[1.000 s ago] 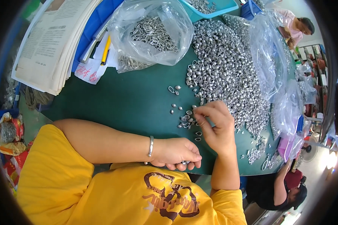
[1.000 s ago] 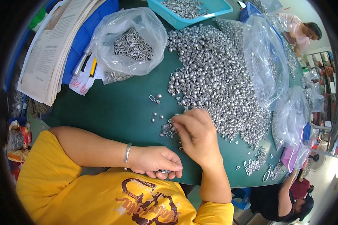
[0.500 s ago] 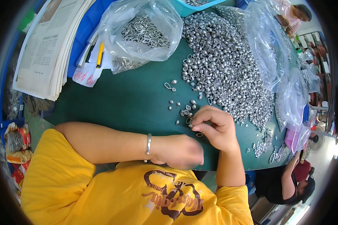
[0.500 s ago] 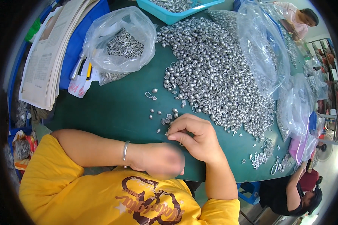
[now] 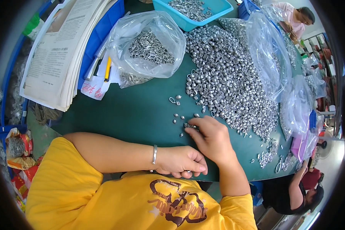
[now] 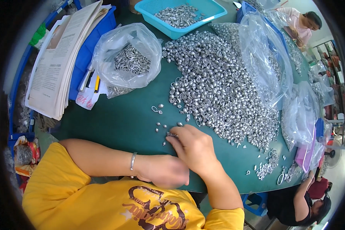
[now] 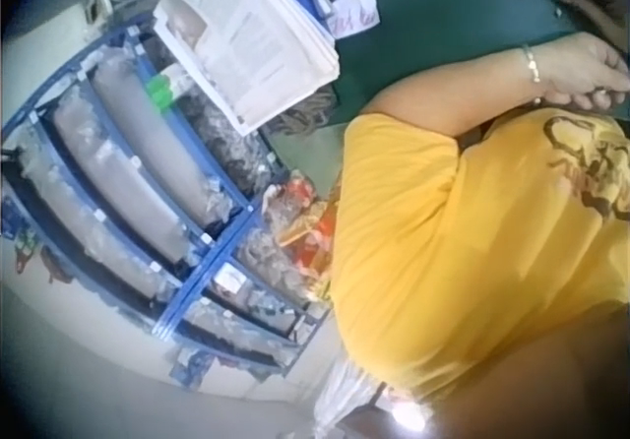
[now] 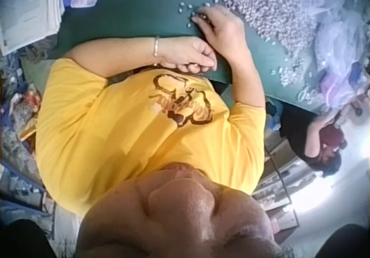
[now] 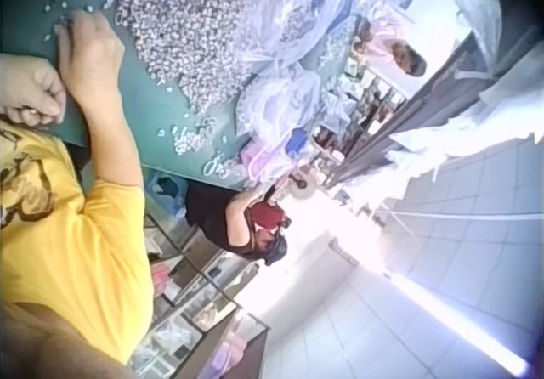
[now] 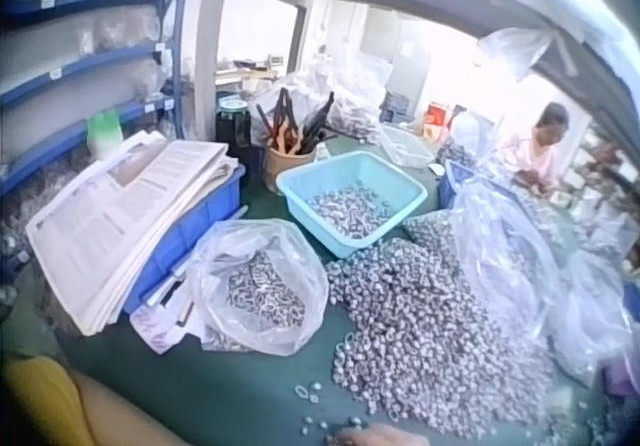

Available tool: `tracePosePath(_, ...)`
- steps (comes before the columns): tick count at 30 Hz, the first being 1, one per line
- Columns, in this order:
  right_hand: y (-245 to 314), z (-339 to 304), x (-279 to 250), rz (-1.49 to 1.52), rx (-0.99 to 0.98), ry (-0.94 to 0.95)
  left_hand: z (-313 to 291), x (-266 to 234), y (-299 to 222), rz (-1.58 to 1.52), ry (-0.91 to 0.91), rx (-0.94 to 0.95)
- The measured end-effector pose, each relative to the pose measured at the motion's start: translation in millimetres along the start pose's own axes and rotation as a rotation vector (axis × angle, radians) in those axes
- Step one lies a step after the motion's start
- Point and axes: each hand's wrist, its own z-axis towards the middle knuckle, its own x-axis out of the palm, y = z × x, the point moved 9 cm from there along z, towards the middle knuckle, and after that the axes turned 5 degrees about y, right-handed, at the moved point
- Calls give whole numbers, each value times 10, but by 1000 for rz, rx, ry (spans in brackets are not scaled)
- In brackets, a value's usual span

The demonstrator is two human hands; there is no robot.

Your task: The person picks up metal links from a pile on the table and places them into smaller groups and plastic bags by hand.

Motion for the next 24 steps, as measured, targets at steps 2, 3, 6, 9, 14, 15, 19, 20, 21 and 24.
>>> tracePosePath(2,53,-5,57,-182,-82,-18,28,14,-104,402,23,83)
tracePosePath(3,25,-6,65,-111,-80,-10,24,51,-161,673,44,125)
tracePosePath(6,-113,-31,30,242,-56,58,-49,48,-301,432,0,294)
tracePosePath(9,-394,-170,-8,1026,219,-23,-123,-11,-221,-206,-85,-60)
tracePosePath(14,-382,-85,-73,733,212,65,-110,-4,-48,-308,-95,-186)
tracePosePath(15,-326,-66,-62,353,172,76,-95,-16,-41,-291,-100,-148)
tracePosePath(19,-22,-11,-6,-172,-27,-12,-11,-49,23,-151,-38,-35)
tracePosePath(20,-142,-25,-26,43,30,-40,-22,-28,-32,-155,-36,-50)
tracePosePath(21,-270,-51,-42,258,85,-69,-73,-9,-40,-225,-59,-120)
tracePosePath(24,-580,-145,71,1355,404,-2,-127,-1,-74,-301,-101,-175)
